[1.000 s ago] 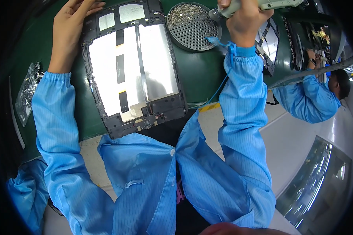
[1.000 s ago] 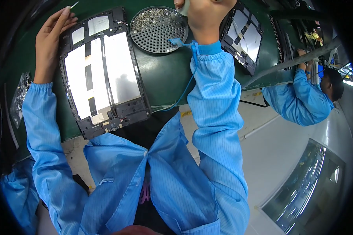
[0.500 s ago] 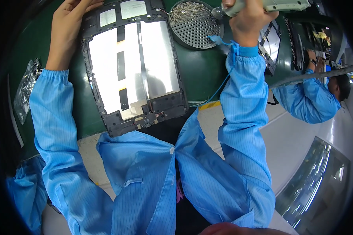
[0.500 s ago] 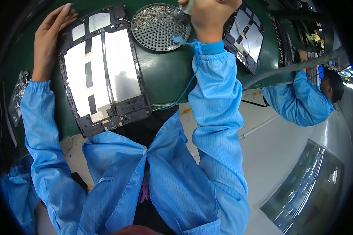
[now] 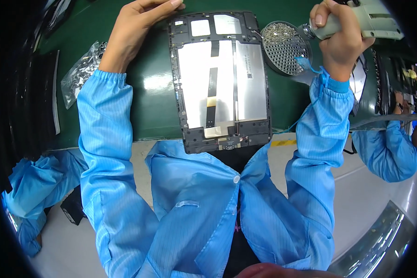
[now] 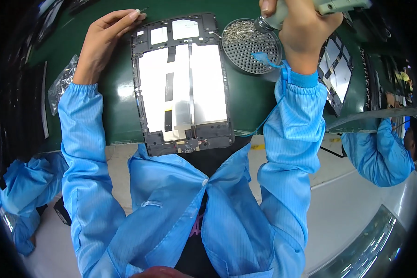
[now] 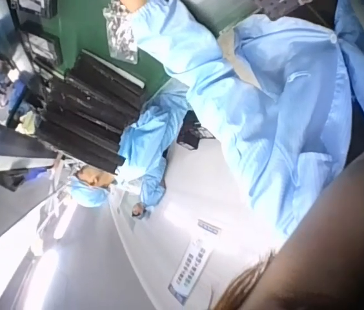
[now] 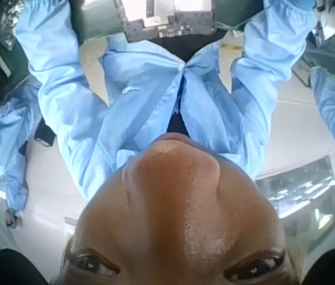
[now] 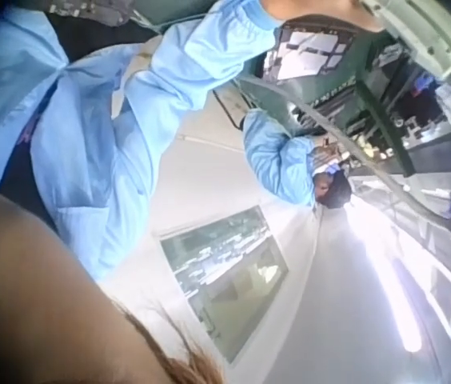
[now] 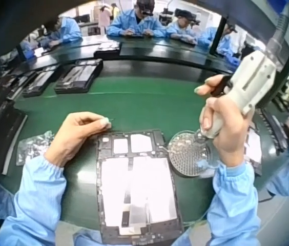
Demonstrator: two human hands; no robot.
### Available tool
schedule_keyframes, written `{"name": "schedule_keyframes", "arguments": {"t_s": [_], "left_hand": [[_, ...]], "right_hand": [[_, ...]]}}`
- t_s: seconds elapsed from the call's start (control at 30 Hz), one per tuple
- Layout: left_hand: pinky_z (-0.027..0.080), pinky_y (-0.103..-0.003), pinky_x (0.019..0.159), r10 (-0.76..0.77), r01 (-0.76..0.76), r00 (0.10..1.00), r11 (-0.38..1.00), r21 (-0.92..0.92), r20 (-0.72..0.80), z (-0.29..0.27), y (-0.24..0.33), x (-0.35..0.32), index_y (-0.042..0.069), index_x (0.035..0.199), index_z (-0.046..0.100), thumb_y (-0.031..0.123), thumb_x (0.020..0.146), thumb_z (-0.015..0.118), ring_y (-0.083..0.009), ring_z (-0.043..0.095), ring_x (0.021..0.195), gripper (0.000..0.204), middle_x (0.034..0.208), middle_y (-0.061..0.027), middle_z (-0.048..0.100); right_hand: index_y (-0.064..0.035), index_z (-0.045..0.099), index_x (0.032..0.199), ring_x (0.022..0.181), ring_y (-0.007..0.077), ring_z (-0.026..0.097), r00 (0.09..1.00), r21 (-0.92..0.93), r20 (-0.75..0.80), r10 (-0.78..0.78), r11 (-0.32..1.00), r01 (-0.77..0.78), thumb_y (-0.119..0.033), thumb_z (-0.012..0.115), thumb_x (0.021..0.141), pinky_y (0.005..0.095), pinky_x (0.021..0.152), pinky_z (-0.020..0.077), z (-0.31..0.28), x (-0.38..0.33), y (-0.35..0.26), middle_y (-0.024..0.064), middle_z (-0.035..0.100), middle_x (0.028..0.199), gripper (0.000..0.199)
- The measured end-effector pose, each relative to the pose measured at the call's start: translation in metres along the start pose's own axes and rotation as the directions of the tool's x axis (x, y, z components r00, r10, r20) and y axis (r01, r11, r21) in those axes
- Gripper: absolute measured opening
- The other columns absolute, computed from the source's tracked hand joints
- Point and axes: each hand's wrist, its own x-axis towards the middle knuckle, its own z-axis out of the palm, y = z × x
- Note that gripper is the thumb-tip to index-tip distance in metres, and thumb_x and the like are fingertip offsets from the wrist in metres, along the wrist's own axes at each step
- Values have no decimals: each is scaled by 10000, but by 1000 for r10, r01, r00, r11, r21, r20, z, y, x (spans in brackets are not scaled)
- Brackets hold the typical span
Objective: Assembling tablet screen components using an electric screwdriver on a production line.
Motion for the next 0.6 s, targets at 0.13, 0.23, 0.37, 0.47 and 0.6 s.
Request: {"name": "schedule_keyframes", "arguments": {"t_s": [0.13,0.23,0.37,0.47,0.6], "left_hand": [[487,-239,909,-39,47,996,994,101,-85,-13,-1,-13,8,1147,741,248,938,726,-130,656,976,318,1067,-77,736],[475,-235,948,36,-33,999,985,167,-12,-5,5,-20,21,1146,751,214,944,705,-124,657,1022,283,1131,-65,735],[476,-254,997,81,-81,997,966,244,7,-4,5,-21,7,1147,745,189,948,697,-155,667,1081,275,1152,-82,731],[498,-253,966,100,-94,995,944,317,0,-6,0,-20,13,1159,742,190,937,714,-158,678,1060,286,1168,-100,726],[517,-240,910,74,-37,990,959,281,-124,6,6,-22,9,1129,751,201,924,735,-147,686,1001,281,1103,-97,738]], "right_hand": [[79,595,1095,490,136,530,999,18,41,4,1000,-4,0,528,830,266,451,471,16,-1,5,170,688,926,285],[75,597,1099,488,131,531,996,-14,86,31,999,-30,10,529,828,263,445,466,23,-3,5,168,689,925,287],[76,591,1108,487,131,530,996,14,90,28,999,-29,5,528,832,265,443,465,24,-7,7,168,689,924,292],[76,584,1118,485,133,529,997,23,65,49,998,-50,2,530,834,268,441,463,23,-8,6,169,688,925,299],[75,582,1123,482,135,528,997,17,67,48,999,-49,2,532,830,269,439,462,23,-7,5,169,688,928,306]]}}
